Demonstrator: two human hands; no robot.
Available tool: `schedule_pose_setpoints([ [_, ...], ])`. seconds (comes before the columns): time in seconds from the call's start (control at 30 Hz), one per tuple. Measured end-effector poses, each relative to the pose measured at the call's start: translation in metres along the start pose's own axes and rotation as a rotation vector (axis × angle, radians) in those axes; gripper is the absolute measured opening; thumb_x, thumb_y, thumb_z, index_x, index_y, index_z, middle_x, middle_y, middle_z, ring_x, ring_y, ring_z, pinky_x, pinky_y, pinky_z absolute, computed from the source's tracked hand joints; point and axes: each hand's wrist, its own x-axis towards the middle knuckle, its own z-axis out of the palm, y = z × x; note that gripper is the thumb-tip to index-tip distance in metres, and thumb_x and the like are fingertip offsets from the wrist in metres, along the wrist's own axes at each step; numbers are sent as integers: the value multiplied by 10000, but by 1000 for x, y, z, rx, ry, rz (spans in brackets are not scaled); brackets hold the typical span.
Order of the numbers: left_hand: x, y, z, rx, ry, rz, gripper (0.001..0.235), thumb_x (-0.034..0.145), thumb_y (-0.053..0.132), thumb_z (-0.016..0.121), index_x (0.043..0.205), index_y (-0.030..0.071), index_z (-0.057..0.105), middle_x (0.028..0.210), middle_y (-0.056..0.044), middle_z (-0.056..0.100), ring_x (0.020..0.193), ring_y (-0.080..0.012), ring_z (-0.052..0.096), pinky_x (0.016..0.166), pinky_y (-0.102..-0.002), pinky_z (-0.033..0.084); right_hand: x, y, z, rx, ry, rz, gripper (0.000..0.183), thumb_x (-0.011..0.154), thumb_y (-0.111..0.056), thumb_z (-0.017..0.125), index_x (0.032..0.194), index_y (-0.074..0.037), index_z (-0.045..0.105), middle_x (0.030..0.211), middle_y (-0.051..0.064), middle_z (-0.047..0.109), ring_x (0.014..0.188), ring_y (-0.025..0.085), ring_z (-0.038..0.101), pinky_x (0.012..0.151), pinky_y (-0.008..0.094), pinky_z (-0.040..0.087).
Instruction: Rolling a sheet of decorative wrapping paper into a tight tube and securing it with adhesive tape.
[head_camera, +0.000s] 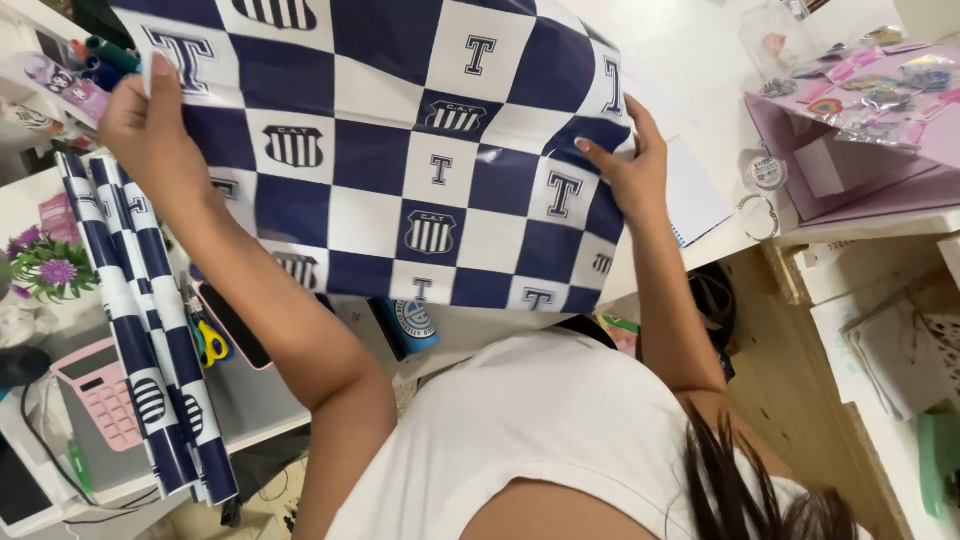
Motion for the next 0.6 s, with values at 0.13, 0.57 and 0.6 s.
schedule_pose_setpoints([
  [0.13,-24,-18,-17,214,8,-170,545,1142,269,794,711,191,470,648,88,343,639,-58,290,638,-258,255,38,-22,-8,-69,-101,296,707,832,-194,853,1459,-173,527,1105,-10,714,765,69,653,727,267,632],
  [0.57,-102,-83,-34,1139,185,-294,170,851,342,779,835,180,728,663,-35,668,690,-334,713,597,-441,517,77,88,-27,25,-211,410,647,788,-51,908,1319,21,545,903,162,728,734,262,766,590,357,674],
  [0.6,-107,-69,-21,1190,237,-199,143,849,235,775,891,128,690,733,-62,698,726,-337,724,622,-456,527,74,80,-23,52,-225,436,642,793,-51,905,1315,32,540,889,165,725,725,263,769,586,357,684],
])
